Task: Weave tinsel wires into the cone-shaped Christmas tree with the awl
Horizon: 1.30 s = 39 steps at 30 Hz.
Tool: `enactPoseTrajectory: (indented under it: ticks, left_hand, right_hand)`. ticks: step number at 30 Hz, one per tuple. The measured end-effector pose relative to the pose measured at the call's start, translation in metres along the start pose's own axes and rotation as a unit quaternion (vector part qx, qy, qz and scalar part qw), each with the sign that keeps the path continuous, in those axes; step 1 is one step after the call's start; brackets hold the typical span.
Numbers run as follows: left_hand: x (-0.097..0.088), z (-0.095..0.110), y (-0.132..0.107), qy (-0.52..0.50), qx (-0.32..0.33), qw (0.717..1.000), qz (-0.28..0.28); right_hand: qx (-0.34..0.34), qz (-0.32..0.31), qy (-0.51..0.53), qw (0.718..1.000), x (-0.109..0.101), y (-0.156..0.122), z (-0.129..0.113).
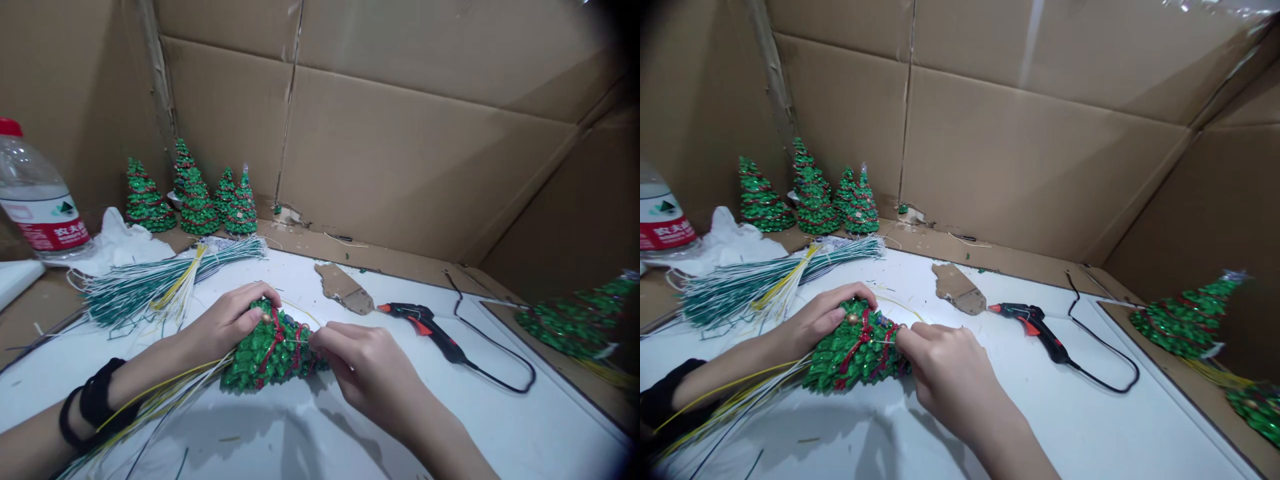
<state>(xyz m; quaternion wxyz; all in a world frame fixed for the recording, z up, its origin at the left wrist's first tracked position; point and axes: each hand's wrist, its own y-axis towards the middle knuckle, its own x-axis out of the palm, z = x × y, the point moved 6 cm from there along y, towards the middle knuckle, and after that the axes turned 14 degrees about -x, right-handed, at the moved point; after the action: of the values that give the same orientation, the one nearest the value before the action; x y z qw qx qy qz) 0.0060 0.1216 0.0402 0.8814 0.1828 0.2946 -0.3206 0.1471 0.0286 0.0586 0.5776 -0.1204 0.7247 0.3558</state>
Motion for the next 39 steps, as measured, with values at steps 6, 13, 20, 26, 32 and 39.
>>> enactPoseTrajectory:
  ticks: [6, 13, 20, 26, 32, 39]
  left_hand:
    - [-0.001, 0.0, -0.001, 0.0, -0.021, 0.999, 0.031]
    - [-0.002, -0.002, 0.0, 0.002, -0.036, 0.998, 0.044]
    - [-0.003, -0.007, 0.001, -0.038, -0.059, 0.996, 0.057]
    - [-0.004, -0.008, 0.002, -0.036, -0.071, 0.995, 0.061]
    - [-0.007, -0.007, 0.002, -0.03, -0.072, 0.995, 0.069]
    - [-0.008, -0.003, 0.002, -0.005, -0.046, 0.997, 0.059]
  right_hand:
    - [0.055, 0.006, -0.013, 0.998, 0.003, -0.001, -0.003]
    - [0.116, 0.057, 0.134, 0.982, 0.012, -0.003, 0.006]
    - [0.152, 0.095, 0.188, 0.966, 0.018, -0.001, 0.006]
    - [0.159, 0.12, 0.184, 0.963, 0.019, 0.0, 0.004]
    - [0.165, 0.132, 0.176, 0.961, 0.022, 0.0, 0.007]
    - [0.111, 0.115, 0.145, 0.976, 0.002, -0.004, 0.019]
